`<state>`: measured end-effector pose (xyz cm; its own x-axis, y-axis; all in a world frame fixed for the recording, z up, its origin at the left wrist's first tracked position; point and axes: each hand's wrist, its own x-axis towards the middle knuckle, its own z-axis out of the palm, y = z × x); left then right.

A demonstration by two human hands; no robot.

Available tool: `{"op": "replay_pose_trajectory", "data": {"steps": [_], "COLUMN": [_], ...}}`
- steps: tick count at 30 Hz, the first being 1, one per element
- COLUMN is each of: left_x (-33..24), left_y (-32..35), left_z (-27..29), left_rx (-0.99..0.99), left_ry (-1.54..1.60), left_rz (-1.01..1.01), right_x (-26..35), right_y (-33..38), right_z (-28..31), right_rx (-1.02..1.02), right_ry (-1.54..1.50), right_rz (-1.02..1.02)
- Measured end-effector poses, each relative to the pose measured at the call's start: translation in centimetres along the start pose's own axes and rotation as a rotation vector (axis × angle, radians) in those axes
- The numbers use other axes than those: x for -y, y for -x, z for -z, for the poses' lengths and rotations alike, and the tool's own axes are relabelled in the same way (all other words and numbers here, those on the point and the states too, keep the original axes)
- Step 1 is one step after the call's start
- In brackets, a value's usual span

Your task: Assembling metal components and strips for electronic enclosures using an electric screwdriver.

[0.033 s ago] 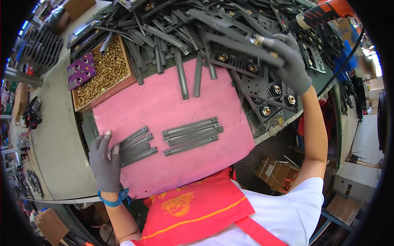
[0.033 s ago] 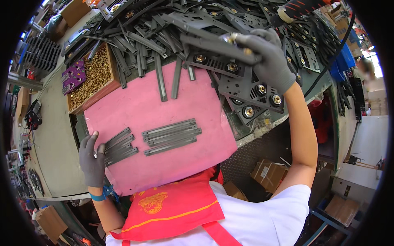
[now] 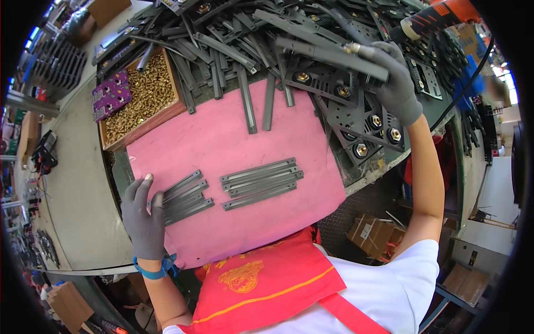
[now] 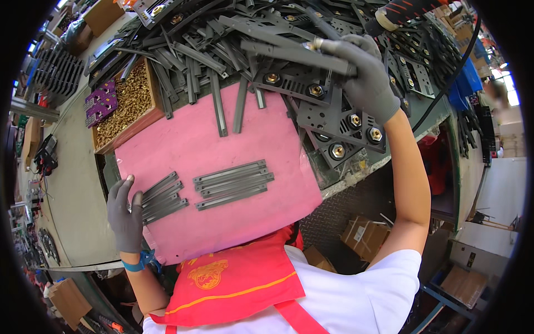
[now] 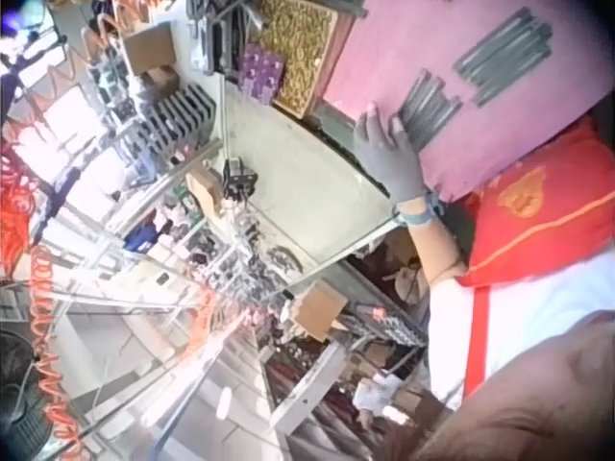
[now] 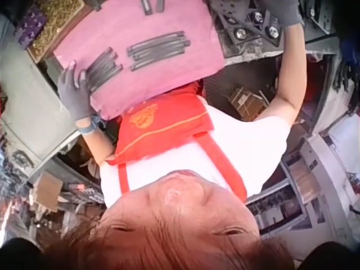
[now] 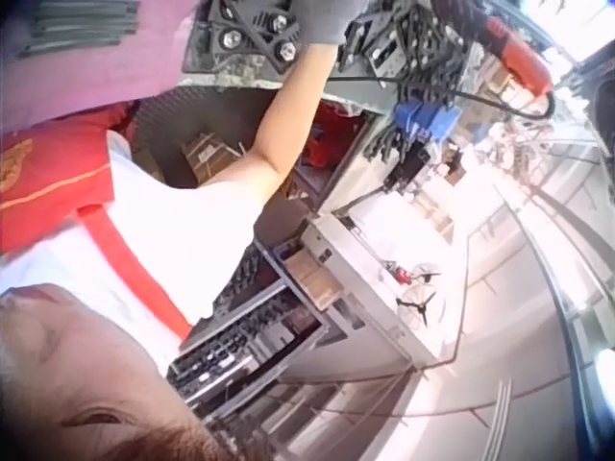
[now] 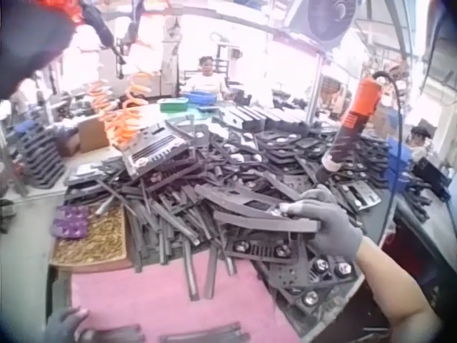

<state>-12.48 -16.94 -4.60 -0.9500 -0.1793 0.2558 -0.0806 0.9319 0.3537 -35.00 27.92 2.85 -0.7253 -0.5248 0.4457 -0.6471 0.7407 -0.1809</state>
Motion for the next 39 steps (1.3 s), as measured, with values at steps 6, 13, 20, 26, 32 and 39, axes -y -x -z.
{"op": "replay_pose_trajectory", "data": {"steps": [6, 13, 20, 26, 32, 39], "left_x": [-3.2, -7.2, -2.6, 11.7, 8.6, 6.7], "left_y": [-1.7, -2.8, -0.8, 1.5, 1.0, 0.2], "left_z": [0.1, 0.6, 2.0, 7.5, -1.0, -2.7], "left_rx": [0.013, -0.226, -0.630, -0.027, -0.095, -0.162], "left_ry": [0.309, 1.499, 1.287, 1.522, 0.924, 0.448], "left_rz": [-0.064, 0.571, 0.706, 0.537, 0.625, 0.394], "right_x": [4.6, 18.9, 21.3, 22.5, 24.2, 21.3], "right_y": [-1.5, 2.4, 6.7, 9.4, 10.8, 6.1], "right_z": [-0.2, -6.1, -7.2, -3.3, -4.4, -8.8], "right_rx": [-0.164, -0.296, -0.371, 0.029, 0.261, 0.137], "right_ry": [-0.098, -0.128, -0.115, -0.058, 0.111, 0.195], "right_rz": [0.351, 0.711, 0.806, 0.593, 0.299, 0.237]}}
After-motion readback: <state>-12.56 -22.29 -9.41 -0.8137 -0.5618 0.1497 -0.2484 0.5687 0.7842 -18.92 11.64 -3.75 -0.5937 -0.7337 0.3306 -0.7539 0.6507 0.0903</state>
